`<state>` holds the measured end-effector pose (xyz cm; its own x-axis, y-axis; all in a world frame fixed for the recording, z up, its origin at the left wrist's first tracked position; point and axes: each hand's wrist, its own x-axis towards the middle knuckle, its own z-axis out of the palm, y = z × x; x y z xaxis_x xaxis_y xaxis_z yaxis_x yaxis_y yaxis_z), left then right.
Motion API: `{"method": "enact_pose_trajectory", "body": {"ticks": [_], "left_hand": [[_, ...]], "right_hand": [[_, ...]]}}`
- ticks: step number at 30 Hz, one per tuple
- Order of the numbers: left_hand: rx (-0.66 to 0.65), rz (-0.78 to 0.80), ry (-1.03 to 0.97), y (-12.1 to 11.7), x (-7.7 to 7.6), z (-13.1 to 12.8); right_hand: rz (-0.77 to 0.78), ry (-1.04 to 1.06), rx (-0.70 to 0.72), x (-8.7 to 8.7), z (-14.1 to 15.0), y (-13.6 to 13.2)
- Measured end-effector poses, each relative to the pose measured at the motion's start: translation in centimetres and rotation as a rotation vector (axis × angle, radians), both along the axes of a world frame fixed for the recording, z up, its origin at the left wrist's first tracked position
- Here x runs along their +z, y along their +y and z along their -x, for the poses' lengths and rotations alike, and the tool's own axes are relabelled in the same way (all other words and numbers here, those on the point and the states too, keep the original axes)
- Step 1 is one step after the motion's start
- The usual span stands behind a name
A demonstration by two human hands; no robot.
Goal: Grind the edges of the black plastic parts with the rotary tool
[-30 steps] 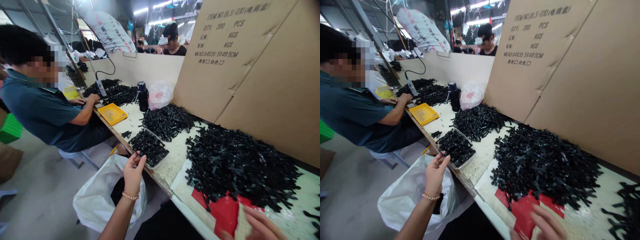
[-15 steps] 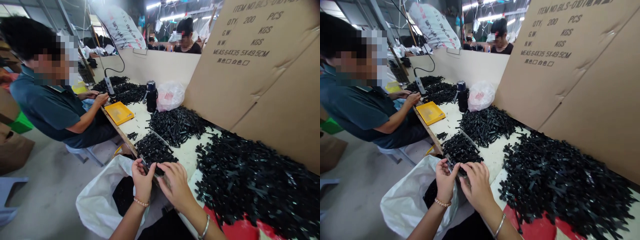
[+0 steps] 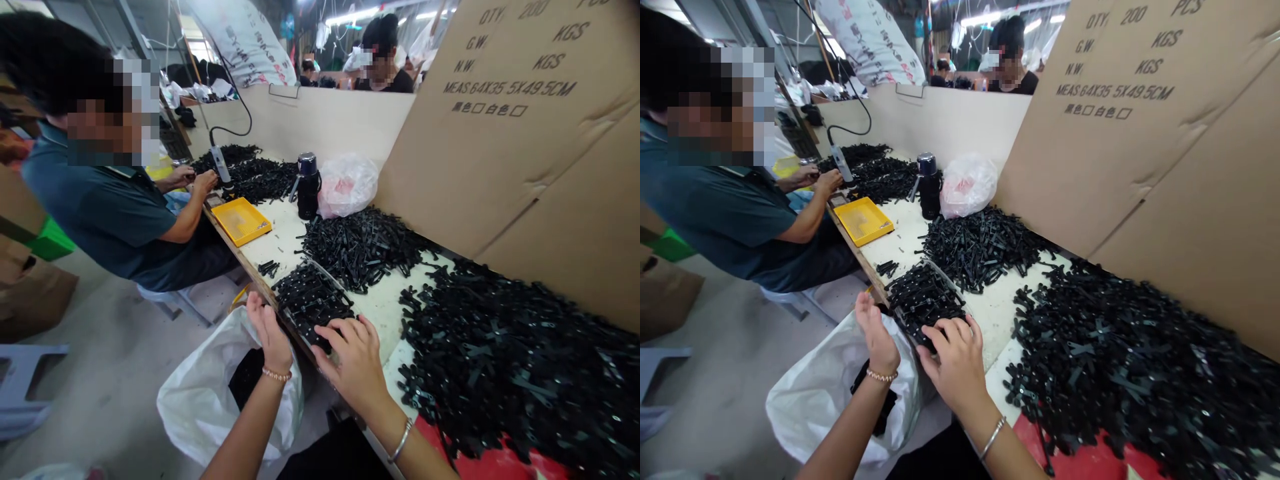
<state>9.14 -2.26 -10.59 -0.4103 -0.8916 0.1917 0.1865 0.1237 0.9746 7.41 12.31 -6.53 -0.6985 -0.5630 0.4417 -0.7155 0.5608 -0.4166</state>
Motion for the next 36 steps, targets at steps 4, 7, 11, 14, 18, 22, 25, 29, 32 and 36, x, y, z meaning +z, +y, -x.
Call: {"method": "enact_pose_trajectory", "body": {"ticks": [4,7,11,14,18,22,25,29,32,36], "left_hand": [[-0.249,0.102,0.026,0.3,1.5,1.6],[-0.301,0.145,-0.016,1.0,1.6,1.9],[-0.285,0.178,-0.039,1.2,1.2,1.8],[-0.278,0.194,-0.055,1.1,1.1,1.6],[-0.247,0.045,0.079,1.1,1.4,1.6],[-0.155,-0.125,0.247,0.9,1.8,2.0],[-0.062,-0.139,0.203,0.3,1.5,2.7],[-0.124,-0.079,-0.068,-0.4,0.6,3.5],[-0.161,-0.042,-0.109,-0.5,0.2,3.6],[-0.133,-0.161,0.049,-0.4,0.3,3.5]], "right_hand": [[0.042,-0.012,-0.029,0.2,0.2,-0.2],[0.024,-0.026,-0.017,0.4,0.3,-0.5],[-0.049,-0.06,-0.002,0.8,0.4,-0.8],[-0.072,-0.079,-0.009,1.1,0.6,-0.8],[-0.089,-0.067,0.028,1.5,0.8,-0.4],[-0.047,-0.048,0.036,1.0,0.8,0.0],[-0.025,-0.028,0.024,0.5,0.7,0.0],[-0.029,-0.023,0.011,0.4,0.7,-0.1],[-0.029,-0.028,0.015,0.4,0.7,-0.2],[0.013,-0.047,0.027,0.6,0.9,-0.1]]}}
